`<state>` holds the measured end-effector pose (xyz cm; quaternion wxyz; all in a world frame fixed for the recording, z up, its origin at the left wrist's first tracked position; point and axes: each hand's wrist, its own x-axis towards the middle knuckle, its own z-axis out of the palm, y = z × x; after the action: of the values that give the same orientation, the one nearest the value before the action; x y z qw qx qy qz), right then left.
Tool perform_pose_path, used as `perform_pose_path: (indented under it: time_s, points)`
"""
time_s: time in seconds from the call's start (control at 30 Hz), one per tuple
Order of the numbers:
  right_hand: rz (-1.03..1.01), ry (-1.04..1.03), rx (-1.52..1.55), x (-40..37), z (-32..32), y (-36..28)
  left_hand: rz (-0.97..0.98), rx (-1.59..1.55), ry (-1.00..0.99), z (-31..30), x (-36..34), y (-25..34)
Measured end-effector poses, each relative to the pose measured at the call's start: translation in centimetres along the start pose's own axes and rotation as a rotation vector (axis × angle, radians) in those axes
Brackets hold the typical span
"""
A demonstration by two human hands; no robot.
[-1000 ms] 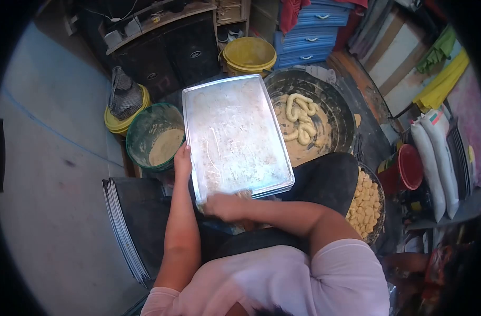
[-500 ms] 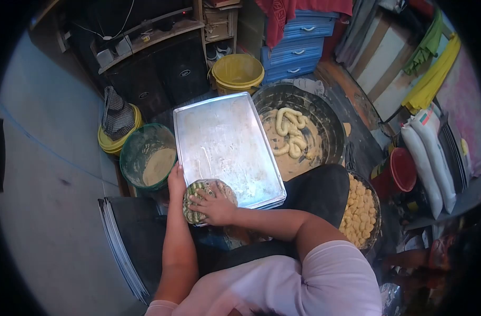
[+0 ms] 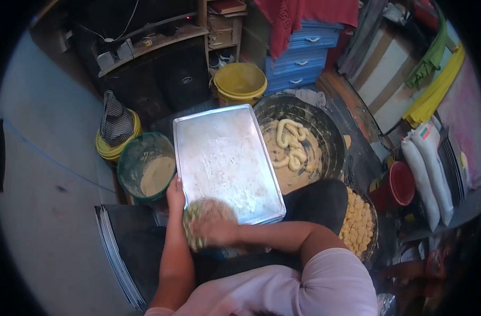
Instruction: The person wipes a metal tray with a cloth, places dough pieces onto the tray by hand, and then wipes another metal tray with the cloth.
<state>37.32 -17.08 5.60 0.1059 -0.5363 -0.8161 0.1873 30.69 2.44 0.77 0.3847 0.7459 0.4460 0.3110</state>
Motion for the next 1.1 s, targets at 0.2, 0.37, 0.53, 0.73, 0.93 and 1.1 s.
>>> perform_pose_path:
  time_s: [0.2, 0.37, 0.53, 0.73, 0.93, 1.1]
  points:
    - [-0.128, 0.108, -0.118, 4.5, -4.8, 10.4, 0.016, -0.091, -0.11, -0.7, 0.2, -0.6]
    - [0.174, 0.287, -0.252, 9.1, -11.6, 21.8, -0.038, -0.102, -0.054, -0.4, -0.2, 0.1]
    - [0.802, 0.53, -0.235, 6.3, -15.7, 28.3, -0.059, -0.191, 0.0, 0.0, -0.3, 0.2]
    - [0.956, 0.588, -0.212, -4.3, -12.4, 25.3, -0.06, -0.197, 0.004, -0.1, -0.4, 1.0]
    - [0.901, 0.36, -0.291, -9.6, -4.3, 8.4, 0.04, -0.051, 0.076, -0.1, -0.2, 0.6]
    - [0.327, 0.126, 0.341, -6.4, 0.5, -2.5, -0.15, 0.26, 0.088, -1.7, -1.2, 5.5]
